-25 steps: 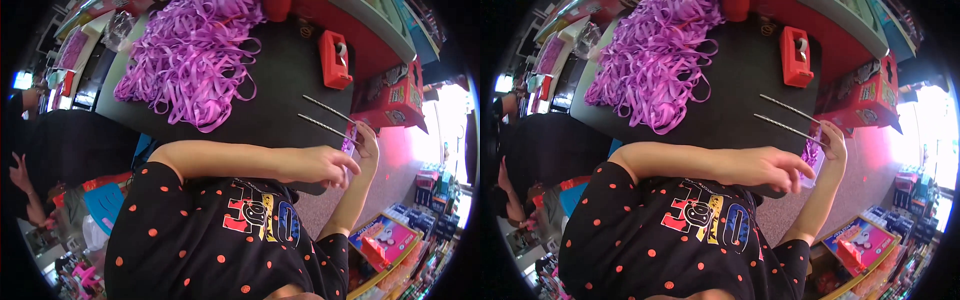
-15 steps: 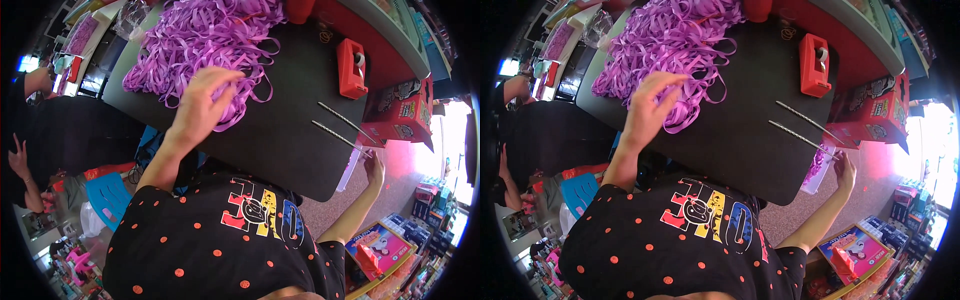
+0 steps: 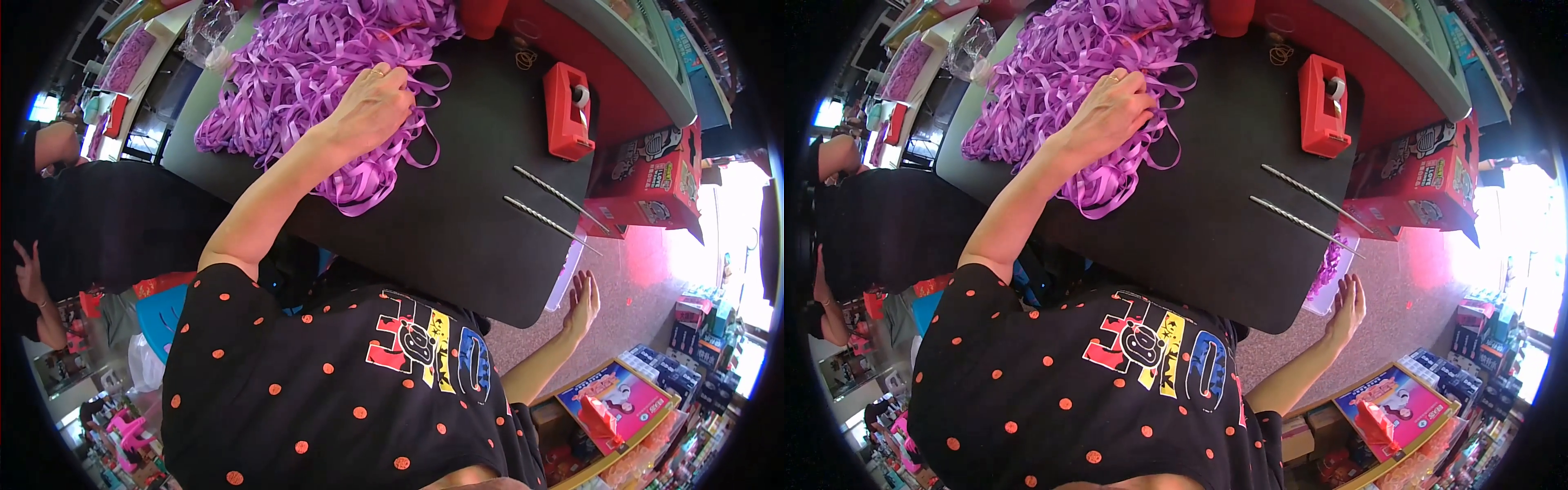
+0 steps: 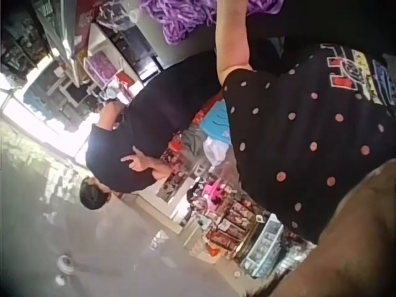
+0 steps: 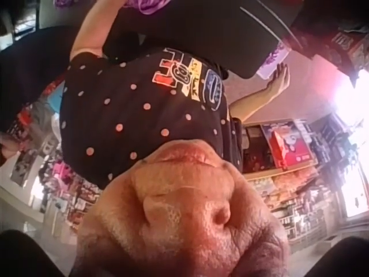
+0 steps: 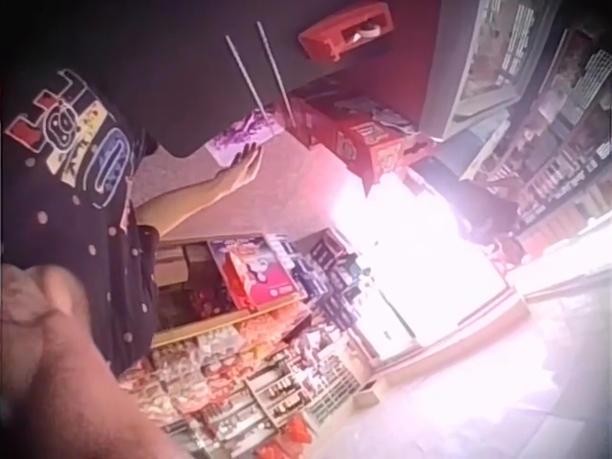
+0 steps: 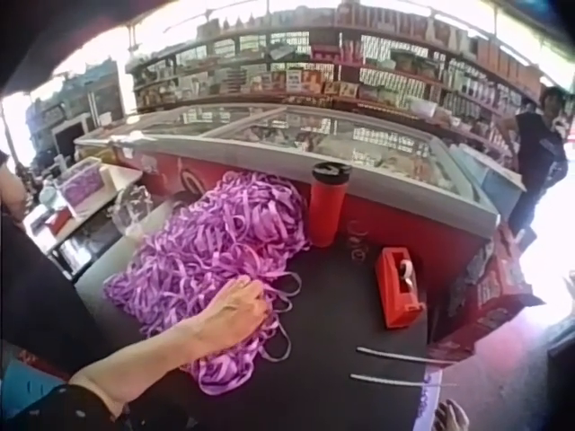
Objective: The recorder is tying purple ribbons into bows using a metal rod jig on a workshop counter.
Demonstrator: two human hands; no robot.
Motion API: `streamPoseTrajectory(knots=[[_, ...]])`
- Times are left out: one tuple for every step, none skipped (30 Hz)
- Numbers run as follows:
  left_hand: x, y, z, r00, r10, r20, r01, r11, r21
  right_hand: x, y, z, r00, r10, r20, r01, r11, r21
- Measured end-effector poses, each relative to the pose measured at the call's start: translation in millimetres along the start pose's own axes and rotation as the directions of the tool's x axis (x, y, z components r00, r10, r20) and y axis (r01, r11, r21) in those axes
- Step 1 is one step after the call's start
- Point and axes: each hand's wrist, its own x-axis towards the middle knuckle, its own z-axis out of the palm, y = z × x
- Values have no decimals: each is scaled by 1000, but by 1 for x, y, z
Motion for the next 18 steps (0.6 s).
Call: streamPoseTrajectory(knots=[[2, -1, 2, 1000, 6, 2, -6, 1000, 1, -6, 6, -1, 1000, 3, -14, -3, 1000, 15], [2, -3, 2, 1000, 13, -2, -13, 999, -43, -11, 11, -2, 1000, 6, -17, -5, 1000, 20], [3, -3, 2, 1000, 22, -5, -22, 996, -87, -17, 16, -4, 999, 9, -41, -5, 997, 80], [3, -4, 1, 1000, 28, -1, -28, 996, -85, -22, 20, -4, 998, 13, -65, -4, 990, 140], [1, -6, -2, 999, 27, 30, -24, 995, -98, -27, 22, -3, 995, 28, -97, -10, 984, 177], [2, -7, -4, 998, 32, 57, -25, 993, -112, -29, 26, -6, 994, 29, -104, -10, 983, 185], [3, -7, -9, 998, 41, 57, -35, 993, -110, -32, 31, -11, 990, 23, -140, 8, 975, 221], [4, -8, -15, 997, 39, 69, -26, 983, -182, -33, 34, -14, 984, 18, -177, 28, 966, 257], [4, -9, -26, 996, 35, 83, -13, 968, -249, -34, 33, -15, 984, 19, -178, 29, 964, 265], [6, -6, -40, 995, 52, 87, -28, 968, -249, -38, 33, -17, 982, 4, -189, 50, 958, 283], [7, -2, -60, 975, -173, 137, 221, 737, -639, -41, 33, -19, 980, -11, -199, 72, 951, 301], [8, -1, -81, 896, -343, 280, 389, 305, -869, -43, 34, -20, 978, -8, -207, 74, 948, 311], [5, -8, -103, 948, -234, 217, 253, 135, -958, -44, 34, -22, 978, -10, -210, 79, 942, 326], [3, -16, -124, 982, -135, 131, 123, -60, -991, -46, 35, -23, 977, -11, -214, 85, 937, 340], [3, -12, -144, 986, -144, 81, 60, -146, -987, -48, 36, -24, 975, -15, -223, 95, 931, 353], [1, -8, -163, 987, -158, 32, -5, -230, -973, -49, 37, -24, 973, -13, -229, 98, 926, 363], [-5, -8, -193, 991, -134, -19, -52, -247, -968, -47, 34, -22, 978, -20, -206, 105, 906, 409], [-7, -12, -211, 993, -100, -69, -95, -285, -954, -48, 31, -22, 978, -30, -204, 120, 888, 445]])
